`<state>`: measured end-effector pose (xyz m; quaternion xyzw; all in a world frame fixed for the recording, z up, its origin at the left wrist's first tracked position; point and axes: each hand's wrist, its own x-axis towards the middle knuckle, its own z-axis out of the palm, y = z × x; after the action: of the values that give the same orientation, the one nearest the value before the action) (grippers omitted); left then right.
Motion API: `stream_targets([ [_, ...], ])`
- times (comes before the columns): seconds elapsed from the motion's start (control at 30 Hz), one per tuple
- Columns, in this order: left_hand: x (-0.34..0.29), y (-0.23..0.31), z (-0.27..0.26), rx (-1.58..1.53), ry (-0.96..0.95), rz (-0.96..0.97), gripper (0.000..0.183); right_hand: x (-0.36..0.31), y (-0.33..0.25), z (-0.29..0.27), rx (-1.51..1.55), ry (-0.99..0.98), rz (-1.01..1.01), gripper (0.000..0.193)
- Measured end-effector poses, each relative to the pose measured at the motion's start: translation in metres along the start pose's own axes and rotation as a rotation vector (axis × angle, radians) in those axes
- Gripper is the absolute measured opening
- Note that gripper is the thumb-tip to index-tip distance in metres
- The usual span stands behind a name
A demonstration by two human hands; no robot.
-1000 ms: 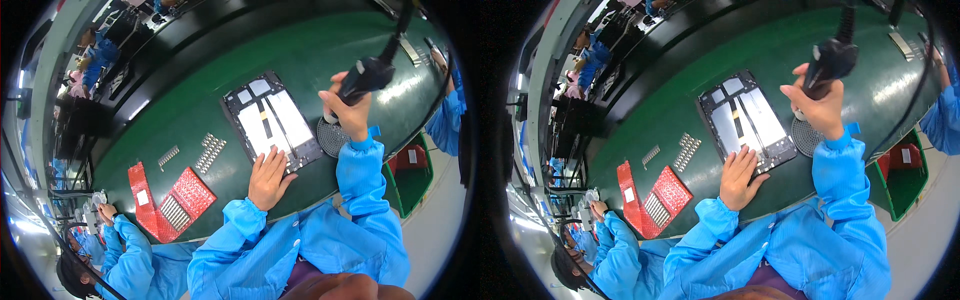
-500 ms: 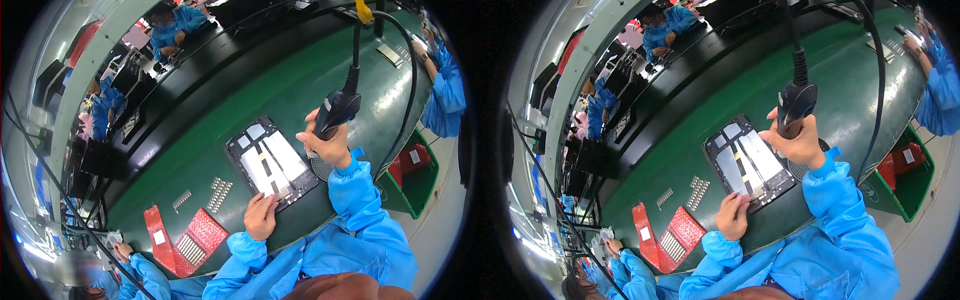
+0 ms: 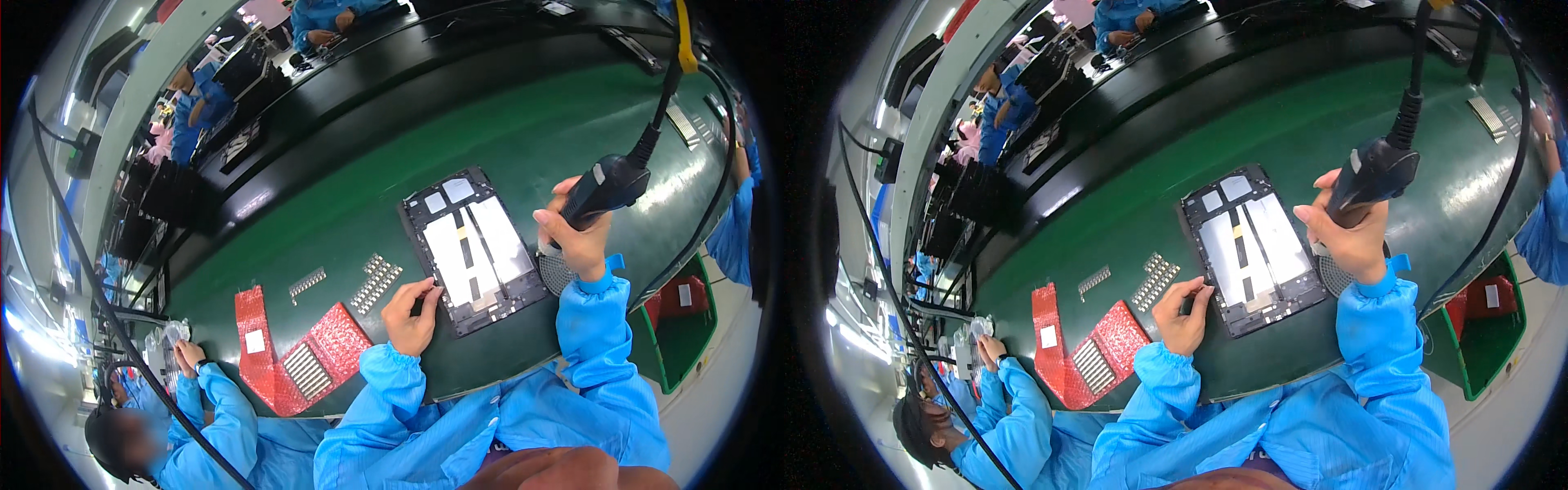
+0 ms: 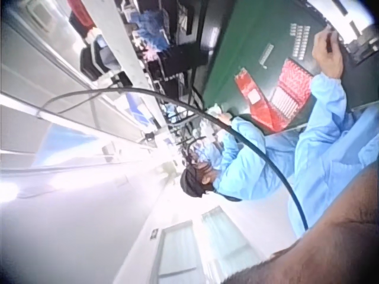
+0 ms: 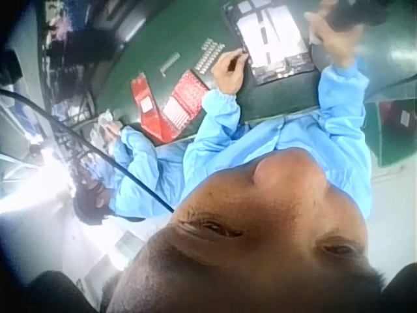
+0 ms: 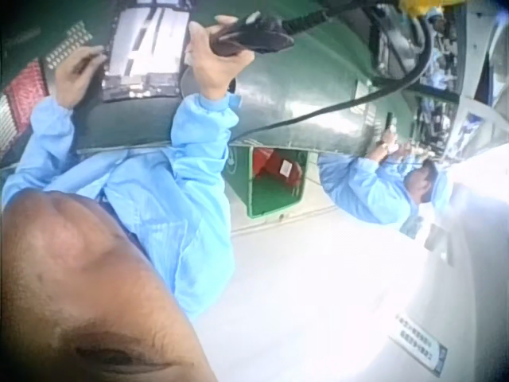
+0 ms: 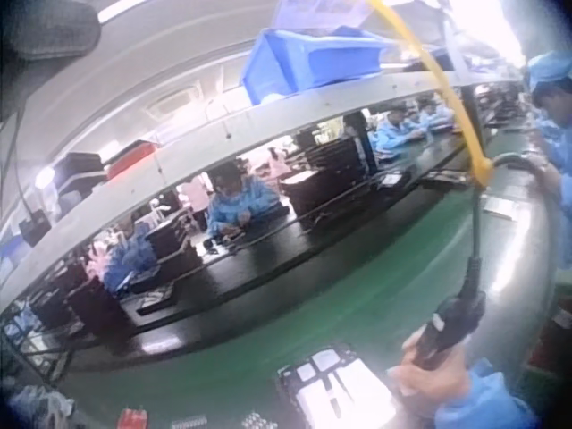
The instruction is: Assembling electronic components into a tablet frame using an electric screwdriver.
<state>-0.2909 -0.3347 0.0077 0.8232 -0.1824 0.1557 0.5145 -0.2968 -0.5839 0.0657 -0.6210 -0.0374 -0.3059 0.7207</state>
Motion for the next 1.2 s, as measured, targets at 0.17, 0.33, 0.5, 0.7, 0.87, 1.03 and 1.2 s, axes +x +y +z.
stream_targets([
  [0.17, 0.014, -0.001, -0.007, -0.031, -0.003, -0.040, 0.016, 0.000, 0.005, 0.002, -0.030, -0.017, -0.025, 0.034],
  [0.33, 0.084, 0.043, 0.004, -0.167, -0.100, 0.079, 0.014, -0.003, 0.002, 0.002, -0.020, -0.009, 0.004, 0.034],
  [0.5, 0.085, 0.049, 0.023, -0.313, -0.118, -0.005, 0.012, -0.003, 0.006, -0.004, -0.016, -0.020, -0.028, 0.034],
  [0.7, 0.033, -0.013, 0.013, -0.286, -0.014, -0.107, 0.015, -0.004, 0.005, -0.002, 0.007, -0.034, 0.033, 0.035],
  [0.87, 0.024, -0.035, 0.016, -0.406, 0.024, -0.358, 0.018, -0.007, 0.003, -0.005, 0.032, 0.031, 0.054, 0.036],
  [1.03, 0.021, -0.041, 0.014, -0.423, 0.027, -0.352, 0.015, -0.004, 0.006, -0.003, -0.003, 0.019, 0.019, 0.034],
  [1.2, 0.021, -0.039, 0.013, -0.436, 0.023, -0.368, 0.015, -0.004, 0.008, -0.001, 0.009, 0.021, 0.015, 0.034],
])
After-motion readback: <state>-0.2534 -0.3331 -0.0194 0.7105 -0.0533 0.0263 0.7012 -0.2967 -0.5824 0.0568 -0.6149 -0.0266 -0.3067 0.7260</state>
